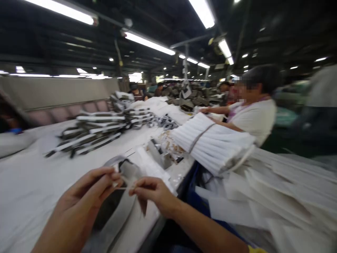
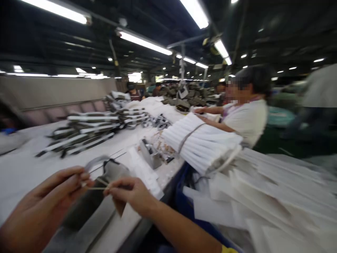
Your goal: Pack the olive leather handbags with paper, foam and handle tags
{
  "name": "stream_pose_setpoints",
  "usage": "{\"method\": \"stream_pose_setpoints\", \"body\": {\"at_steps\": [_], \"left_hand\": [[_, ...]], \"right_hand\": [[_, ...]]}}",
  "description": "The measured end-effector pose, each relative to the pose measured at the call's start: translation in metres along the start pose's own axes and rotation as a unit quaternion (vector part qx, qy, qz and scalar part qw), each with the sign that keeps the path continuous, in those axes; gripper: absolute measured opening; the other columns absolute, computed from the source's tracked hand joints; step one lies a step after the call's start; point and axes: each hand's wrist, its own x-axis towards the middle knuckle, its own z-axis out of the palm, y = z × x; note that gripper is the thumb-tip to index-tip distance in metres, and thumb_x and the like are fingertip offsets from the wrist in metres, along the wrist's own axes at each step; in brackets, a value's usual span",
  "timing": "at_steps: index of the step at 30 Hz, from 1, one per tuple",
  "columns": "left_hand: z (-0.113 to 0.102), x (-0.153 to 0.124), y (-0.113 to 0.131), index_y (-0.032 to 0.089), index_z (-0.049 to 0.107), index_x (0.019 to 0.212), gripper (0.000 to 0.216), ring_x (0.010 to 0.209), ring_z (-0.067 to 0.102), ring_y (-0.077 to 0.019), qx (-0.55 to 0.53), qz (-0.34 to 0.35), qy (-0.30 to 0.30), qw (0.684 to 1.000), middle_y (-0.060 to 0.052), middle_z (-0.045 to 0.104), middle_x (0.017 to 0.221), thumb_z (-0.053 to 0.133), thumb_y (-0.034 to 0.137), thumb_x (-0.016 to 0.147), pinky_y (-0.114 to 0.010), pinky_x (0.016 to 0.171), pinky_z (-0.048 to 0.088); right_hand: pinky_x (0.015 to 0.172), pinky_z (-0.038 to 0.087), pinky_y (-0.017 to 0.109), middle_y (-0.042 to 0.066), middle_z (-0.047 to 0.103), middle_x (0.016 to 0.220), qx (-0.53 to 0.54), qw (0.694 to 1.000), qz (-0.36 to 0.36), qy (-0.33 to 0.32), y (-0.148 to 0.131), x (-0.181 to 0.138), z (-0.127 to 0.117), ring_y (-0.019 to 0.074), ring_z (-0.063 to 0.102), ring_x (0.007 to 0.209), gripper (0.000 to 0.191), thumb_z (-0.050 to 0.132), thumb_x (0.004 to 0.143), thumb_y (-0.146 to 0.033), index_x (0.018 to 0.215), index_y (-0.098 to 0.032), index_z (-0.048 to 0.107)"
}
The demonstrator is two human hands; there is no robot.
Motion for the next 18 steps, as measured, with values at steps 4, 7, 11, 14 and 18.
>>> {"method": "stream_pose_setpoints", "body": {"at_steps": [4,7,11,14,18], "left_hand": [[-0.022,-0.013,0.016,0.019,0.071,0.094,0.032,0.083,0.07,-0.0179,0.011,0.041,0.015,0.999,-0.005,0.074,0.087,0.081,0.036,0.07,-0.029,0.084,0.058],[-0.046,-0.017,0.025,0.02,0.07,0.1,0.029,0.087,0.069,-0.0172,0.037,0.05,0.011,0.998,-0.004,0.074,0.092,0.077,0.036,0.076,-0.032,0.089,0.056],[-0.089,-0.022,0.028,0.019,0.068,0.111,0.041,0.091,0.069,-0.0196,0.16,0.075,0.037,0.984,-0.007,0.074,0.097,0.073,0.044,0.08,-0.035,0.09,0.055],[-0.127,-0.019,0.019,0.016,0.069,0.106,0.044,0.09,0.068,-0.022,0.24,0.096,0.105,0.96,-0.009,0.074,0.095,0.072,0.05,0.077,-0.034,0.081,0.056],[-0.16,-0.015,-0.001,0.016,0.074,0.087,0.039,0.079,0.066,-0.0211,0.321,-0.031,0.011,0.946,-0.008,0.073,0.083,0.068,0.054,0.078,-0.027,0.063,0.051]], "right_hand": [[0.087,0.052,0.029,0.003,0.072,0.098,0.086,0.995,0.015,-0.042,-0.011,0.017,0.022,0.0165,0.067,0.092,0.018,0.077,0.078,-0.037,0.084,-0.021,0.072],[0.066,0.052,0.022,-0.003,0.064,0.072,0.106,0.991,0.051,-0.063,-0.009,0.026,0.038,0.0102,0.061,0.064,0.018,0.075,0.08,-0.037,0.085,-0.021,0.067],[0.039,0.03,0.02,-0.006,0.05,0.052,-0.068,0.994,0.031,-0.075,-0.002,0.031,0.048,0.0072,0.039,0.041,0.023,0.068,0.085,-0.044,0.083,-0.021,0.069],[0.057,0.044,0.026,0.001,0.068,0.068,-0.279,0.954,-0.089,-0.066,0.004,0.035,0.05,0.0157,0.06,0.062,0.02,0.066,0.086,-0.04,0.081,-0.022,0.075],[0.063,0.045,0.029,0.001,0.073,0.073,-0.412,0.894,-0.126,-0.123,0.011,0.037,0.054,0.0188,0.064,0.067,0.019,0.06,0.088,-0.031,0.081,-0.024,0.077]]}}
